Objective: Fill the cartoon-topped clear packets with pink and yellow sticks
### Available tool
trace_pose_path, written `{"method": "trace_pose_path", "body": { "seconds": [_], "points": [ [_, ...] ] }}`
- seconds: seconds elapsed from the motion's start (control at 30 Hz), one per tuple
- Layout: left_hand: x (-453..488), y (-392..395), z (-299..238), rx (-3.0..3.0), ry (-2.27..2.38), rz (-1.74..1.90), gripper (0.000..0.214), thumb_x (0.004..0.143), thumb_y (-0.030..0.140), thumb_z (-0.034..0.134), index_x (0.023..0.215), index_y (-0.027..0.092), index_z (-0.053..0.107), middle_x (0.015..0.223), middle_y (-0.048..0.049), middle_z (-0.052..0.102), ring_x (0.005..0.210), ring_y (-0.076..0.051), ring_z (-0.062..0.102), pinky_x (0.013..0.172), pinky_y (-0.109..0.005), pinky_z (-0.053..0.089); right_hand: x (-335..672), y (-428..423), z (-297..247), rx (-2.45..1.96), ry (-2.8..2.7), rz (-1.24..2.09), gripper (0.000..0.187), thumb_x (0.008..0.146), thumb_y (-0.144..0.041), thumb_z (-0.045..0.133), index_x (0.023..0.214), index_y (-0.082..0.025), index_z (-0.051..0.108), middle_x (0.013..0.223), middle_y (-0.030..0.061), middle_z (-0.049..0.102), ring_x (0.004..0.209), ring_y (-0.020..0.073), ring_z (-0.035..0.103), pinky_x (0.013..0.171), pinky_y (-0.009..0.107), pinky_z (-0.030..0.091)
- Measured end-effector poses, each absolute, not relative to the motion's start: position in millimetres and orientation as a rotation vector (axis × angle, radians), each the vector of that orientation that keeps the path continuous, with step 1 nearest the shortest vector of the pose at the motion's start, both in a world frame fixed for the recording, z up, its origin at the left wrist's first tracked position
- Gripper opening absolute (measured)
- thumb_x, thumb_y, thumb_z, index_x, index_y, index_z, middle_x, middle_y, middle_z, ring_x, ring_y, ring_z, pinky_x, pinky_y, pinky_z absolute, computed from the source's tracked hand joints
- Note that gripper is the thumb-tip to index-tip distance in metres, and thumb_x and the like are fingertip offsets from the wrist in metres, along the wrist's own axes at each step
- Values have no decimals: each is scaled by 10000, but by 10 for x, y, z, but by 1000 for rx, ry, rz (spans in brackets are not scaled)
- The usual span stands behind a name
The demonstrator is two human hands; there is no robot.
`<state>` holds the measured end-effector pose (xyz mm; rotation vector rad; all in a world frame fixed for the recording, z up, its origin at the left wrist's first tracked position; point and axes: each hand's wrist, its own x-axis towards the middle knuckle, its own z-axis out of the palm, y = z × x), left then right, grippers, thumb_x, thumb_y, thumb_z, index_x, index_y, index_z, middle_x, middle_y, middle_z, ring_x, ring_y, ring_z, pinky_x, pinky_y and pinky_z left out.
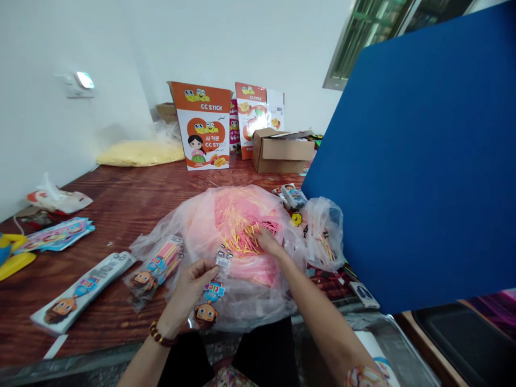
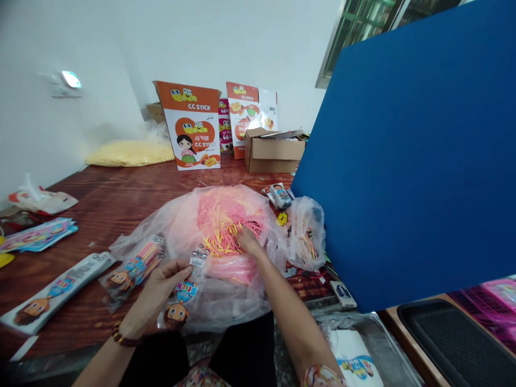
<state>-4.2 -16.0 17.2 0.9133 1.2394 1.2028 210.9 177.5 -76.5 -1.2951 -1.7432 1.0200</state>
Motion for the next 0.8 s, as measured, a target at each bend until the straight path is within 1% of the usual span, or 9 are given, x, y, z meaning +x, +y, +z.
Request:
{"method": "trace_pose_path", "body": {
  "seconds": [0.07, 0.13, 0.27, 0.33, 0.43, 0.5, 0.57, 0.67, 0.8],
  "points": [
    [-26, -149, 174, 905, 1249, 1198, 320, 622, 418, 823, 749, 157, 688, 668, 3, 628, 582, -120, 553, 533, -207, 436, 2149, 1701, -741, -1256, -1664, 1104, 163, 803, -347, 504, 766, -199, 562, 585, -7, 569, 555, 152, 524, 584, 289, 457],
    [-6, -132, 192, 908, 1252, 1202, 334, 601, 412, 835, 760, 155, 694, 692, -5, 645, 605, -127, 568, 560, -215, 452, 2177, 1596, -731, -1220, -1594, 1171, 172, 790, -353, 504, 806, -195, 569, 627, 2, 602, 575, 152, 545, 587, 286, 466],
    [39, -114, 261, 978, 1248, 1192, 313, 623, 423, 815, 696, 155, 669, 638, 6, 605, 571, -116, 528, 529, -204, 419, 2225, 1397, -722, -1174, -1507, 1230, 174, 738, -377, 590, 753, -205, 568, 657, 2, 636, 623, 155, 559, 618, 285, 471],
    [57, -114, 287, 995, 1253, 1190, 307, 638, 430, 801, 692, 163, 661, 624, 15, 588, 548, -110, 502, 503, -200, 393, 2241, 1346, -682, -1141, -1423, 1285, 192, 734, -395, 611, 733, -211, 558, 651, 4, 635, 632, 162, 563, 630, 295, 474],
    [78, -94, 286, 1021, 1262, 1187, 305, 626, 430, 802, 674, 167, 654, 605, 26, 572, 532, -102, 477, 495, -199, 373, 2238, 1299, -532, -1091, -1313, 1374, 227, 748, -435, 613, 770, -217, 551, 643, 8, 611, 612, 173, 562, 611, 313, 474],
    [94, -59, 265, 1059, 1277, 1179, 309, 612, 427, 801, 640, 163, 643, 578, 32, 552, 521, -97, 459, 492, -199, 359, 2216, 1232, -370, -1045, -1326, 1413, 262, 758, -467, 612, 806, -217, 548, 651, 3, 590, 595, 171, 551, 591, 314, 466],
    [112, -13, 243, 1112, 1298, 1161, 303, 620, 422, 787, 624, 158, 638, 563, 34, 538, 517, -94, 445, 488, -199, 341, 2188, 1113, -173, -952, -1406, 1418, 283, 768, -483, 618, 813, -216, 535, 681, -1, 575, 622, 167, 546, 598, 301, 447],
    [138, 46, 235, 1177, 1323, 1117, 281, 647, 409, 759, 622, 156, 641, 561, 30, 531, 513, -95, 431, 483, -202, 321, 2141, 881, 126, -917, -1643, 1243, 284, 815, -467, 594, 740, -220, 475, 699, -11, 528, 679, 156, 522, 609, 267, 399],
    [145, 66, 273, 1232, 1334, 1053, 254, 651, 381, 748, 594, 157, 645, 541, 25, 538, 499, -99, 435, 490, -213, 322, 2050, 668, 335, -881, -1981, 993, 268, 887, -399, 520, 708, -225, 423, 690, -18, 466, 648, 139, 425, 606, 264, 324]
  ]
}}
